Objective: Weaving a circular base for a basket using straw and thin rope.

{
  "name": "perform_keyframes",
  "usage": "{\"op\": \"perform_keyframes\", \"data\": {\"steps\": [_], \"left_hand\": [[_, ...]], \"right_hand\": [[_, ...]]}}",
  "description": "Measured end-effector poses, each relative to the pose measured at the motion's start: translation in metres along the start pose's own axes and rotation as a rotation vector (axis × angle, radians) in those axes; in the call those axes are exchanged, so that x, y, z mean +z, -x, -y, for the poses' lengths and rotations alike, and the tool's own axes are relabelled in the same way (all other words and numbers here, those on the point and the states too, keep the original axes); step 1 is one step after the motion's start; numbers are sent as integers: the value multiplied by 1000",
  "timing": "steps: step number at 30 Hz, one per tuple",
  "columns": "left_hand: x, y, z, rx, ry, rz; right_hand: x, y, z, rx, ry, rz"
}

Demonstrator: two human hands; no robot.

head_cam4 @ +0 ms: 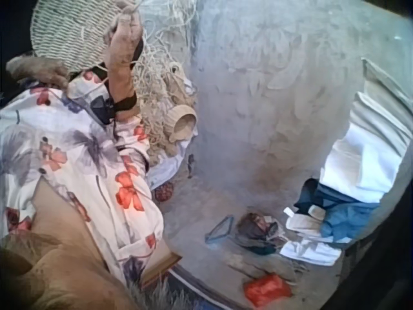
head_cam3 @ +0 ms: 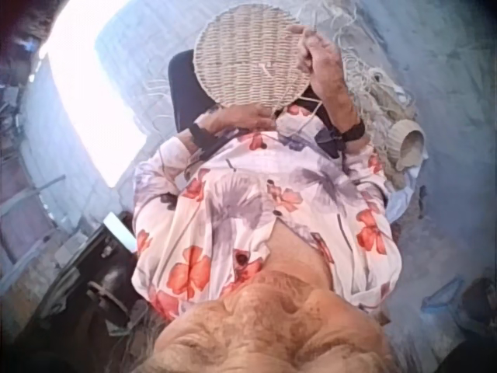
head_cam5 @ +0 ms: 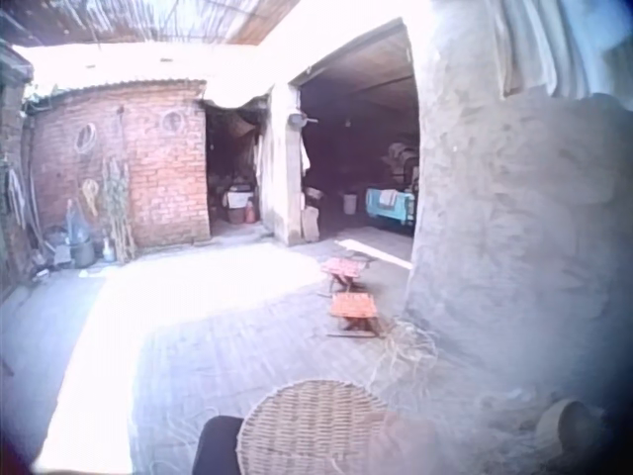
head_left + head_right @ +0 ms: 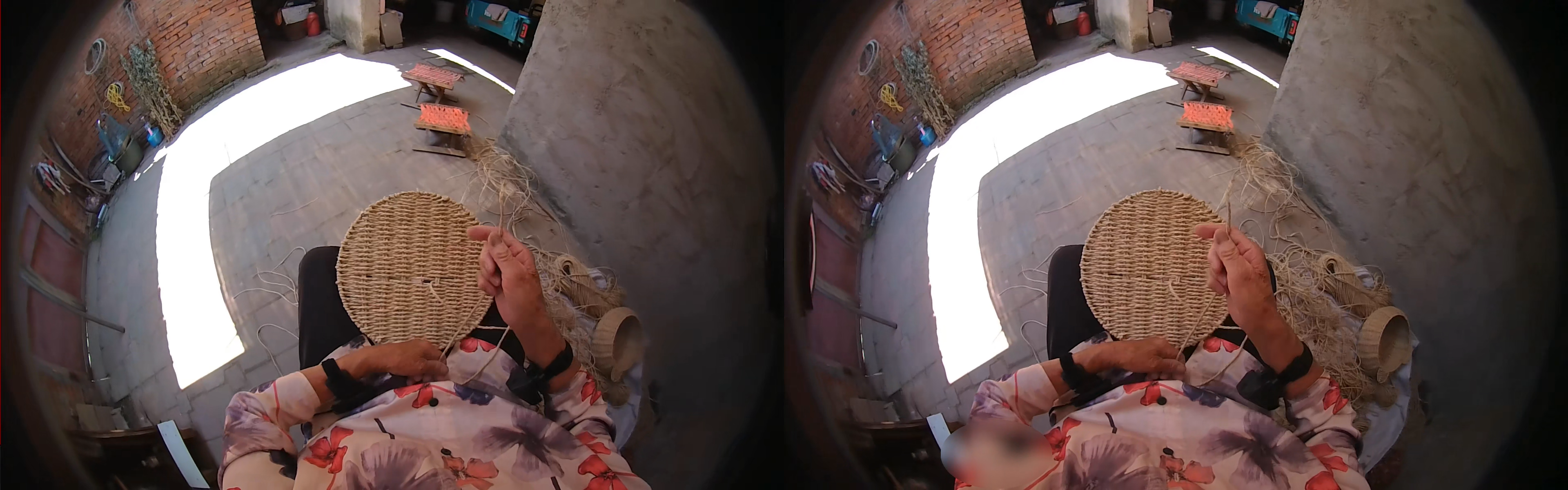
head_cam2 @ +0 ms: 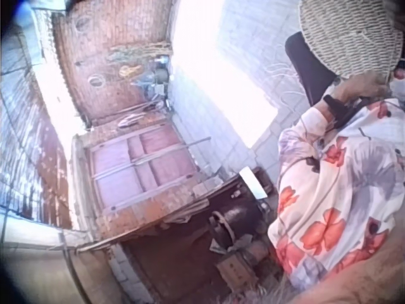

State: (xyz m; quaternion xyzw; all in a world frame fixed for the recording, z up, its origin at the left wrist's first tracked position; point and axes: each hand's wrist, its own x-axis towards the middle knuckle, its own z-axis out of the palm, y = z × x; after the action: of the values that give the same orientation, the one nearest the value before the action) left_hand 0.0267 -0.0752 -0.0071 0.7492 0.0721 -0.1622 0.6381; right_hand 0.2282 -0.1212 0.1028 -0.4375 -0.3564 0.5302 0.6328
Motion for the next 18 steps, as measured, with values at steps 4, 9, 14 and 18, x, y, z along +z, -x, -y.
{"op": "perform_keyframes", "data": {"steps": [4, 9, 14, 18], "left_hand": [[9, 4, 3, 6, -87, -44], [-12, 29, -29, -140, 165, -408], [-22, 32, -5, 167, 407, -950], [-25, 33, -14, 273, 439, -913]], "right_hand": [[11, -7, 12, -211, 305, -151], [-2, -5, -40, -495, 881, 64], [10, 9, -57, -432, 1236, 227], [17, 16, -69, -384, 1313, 320]]}}
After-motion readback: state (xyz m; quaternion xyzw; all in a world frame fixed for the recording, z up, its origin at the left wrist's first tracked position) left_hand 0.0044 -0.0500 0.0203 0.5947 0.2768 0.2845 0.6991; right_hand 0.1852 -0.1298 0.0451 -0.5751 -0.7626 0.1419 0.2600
